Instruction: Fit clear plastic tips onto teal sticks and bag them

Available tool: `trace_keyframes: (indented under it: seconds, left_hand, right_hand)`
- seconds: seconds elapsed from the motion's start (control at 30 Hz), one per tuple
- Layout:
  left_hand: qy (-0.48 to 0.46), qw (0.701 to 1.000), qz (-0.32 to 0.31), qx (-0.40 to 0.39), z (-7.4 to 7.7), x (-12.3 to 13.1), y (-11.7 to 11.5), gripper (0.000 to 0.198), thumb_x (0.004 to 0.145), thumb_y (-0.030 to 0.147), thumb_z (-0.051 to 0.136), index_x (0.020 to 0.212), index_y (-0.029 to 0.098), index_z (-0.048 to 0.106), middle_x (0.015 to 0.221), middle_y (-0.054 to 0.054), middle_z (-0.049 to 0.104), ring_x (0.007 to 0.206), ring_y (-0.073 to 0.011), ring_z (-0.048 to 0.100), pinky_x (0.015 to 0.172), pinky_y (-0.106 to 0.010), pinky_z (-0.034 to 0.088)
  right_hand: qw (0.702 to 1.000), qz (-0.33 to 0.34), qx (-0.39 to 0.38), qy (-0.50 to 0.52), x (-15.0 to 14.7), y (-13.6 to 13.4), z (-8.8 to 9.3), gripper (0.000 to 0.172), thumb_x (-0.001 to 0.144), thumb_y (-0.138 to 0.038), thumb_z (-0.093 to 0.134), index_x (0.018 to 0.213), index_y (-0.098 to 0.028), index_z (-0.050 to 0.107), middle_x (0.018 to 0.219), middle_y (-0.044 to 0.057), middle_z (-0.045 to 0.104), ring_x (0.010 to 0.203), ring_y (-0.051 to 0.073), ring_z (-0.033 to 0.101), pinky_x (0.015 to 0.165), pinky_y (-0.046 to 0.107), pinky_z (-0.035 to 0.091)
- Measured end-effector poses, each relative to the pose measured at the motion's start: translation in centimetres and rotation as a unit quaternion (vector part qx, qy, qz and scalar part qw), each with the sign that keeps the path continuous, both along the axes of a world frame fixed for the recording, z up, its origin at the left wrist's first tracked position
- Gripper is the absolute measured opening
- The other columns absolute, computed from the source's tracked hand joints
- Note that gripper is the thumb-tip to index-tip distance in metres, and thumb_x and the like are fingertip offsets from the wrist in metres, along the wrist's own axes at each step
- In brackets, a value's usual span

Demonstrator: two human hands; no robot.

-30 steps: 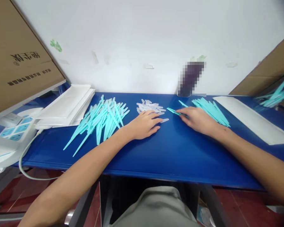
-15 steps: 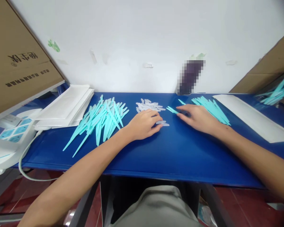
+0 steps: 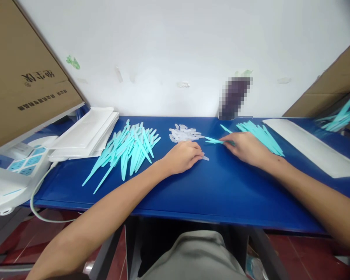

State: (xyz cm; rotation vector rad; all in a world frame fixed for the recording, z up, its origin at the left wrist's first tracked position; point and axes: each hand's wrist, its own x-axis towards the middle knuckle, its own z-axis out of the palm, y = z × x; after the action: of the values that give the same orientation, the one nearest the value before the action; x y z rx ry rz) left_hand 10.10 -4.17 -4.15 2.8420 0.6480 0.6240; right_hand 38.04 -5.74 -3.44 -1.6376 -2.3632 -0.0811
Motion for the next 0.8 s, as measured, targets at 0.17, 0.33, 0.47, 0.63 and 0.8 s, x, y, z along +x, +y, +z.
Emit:
trace_keyframes:
  seconds: [0.17,0.33,0.47,0.63,0.8]
  left_hand:
    - [-0.015,0.999,-0.005,-0.029,0.1,-0.3,0.0,0.019,0.102,0.021,0.058,0.102,0.016,0.076,0.11,-0.01,0.076,0.103,-0.0224,0.07,0.094,-0.038,0.055]
    - [-0.008,1.0,-0.014,-0.016,0.1,-0.5,0.2,0.022,0.103,0.023,0.054,0.103,0.014,0.074,0.11,-0.011,0.075,0.102,-0.0228,0.069,0.093,-0.037,0.054]
    - [-0.003,1.0,-0.023,-0.002,0.1,-0.6,0.2,0.026,0.105,0.023,0.049,0.106,0.012,0.073,0.109,-0.012,0.074,0.102,-0.023,0.067,0.094,-0.036,0.053]
    - [-0.004,0.999,-0.027,0.032,0.1,-0.9,0.1,0.027,0.105,0.024,0.048,0.106,0.013,0.073,0.114,-0.013,0.07,0.105,-0.0239,0.065,0.095,-0.037,0.052]
    - [-0.002,0.998,-0.046,0.053,0.6,-1.3,-0.1,0.026,0.103,0.028,0.053,0.099,0.015,0.076,0.121,-0.014,0.066,0.108,-0.0251,0.063,0.097,-0.038,0.05]
  right_hand:
    - [0.999,0.021,0.007,0.027,0.1,0.2,0.2,0.034,0.093,-0.027,0.052,0.112,-0.024,0.08,0.114,0.005,0.079,0.103,0.028,0.073,0.09,0.037,0.057]
    - [0.998,0.036,-0.008,0.051,0.1,0.4,0.3,0.032,0.092,-0.024,0.053,0.11,-0.02,0.079,0.109,0.01,0.076,0.094,0.027,0.072,0.087,0.039,0.057]
    - [0.997,0.028,-0.008,0.074,0.0,0.3,0.3,0.027,0.091,-0.023,0.053,0.103,-0.02,0.077,0.107,0.01,0.076,0.091,0.026,0.072,0.084,0.038,0.056]
    - [0.995,-0.016,-0.024,0.093,-0.5,-0.1,0.5,0.024,0.094,-0.025,0.05,0.104,-0.025,0.071,0.102,0.005,0.079,0.088,0.026,0.073,0.08,0.036,0.054]
    - [0.989,0.014,-0.027,0.147,-1.2,-0.8,0.8,0.019,0.098,-0.03,0.048,0.108,-0.025,0.064,0.097,0.006,0.079,0.088,0.026,0.074,0.081,0.037,0.054]
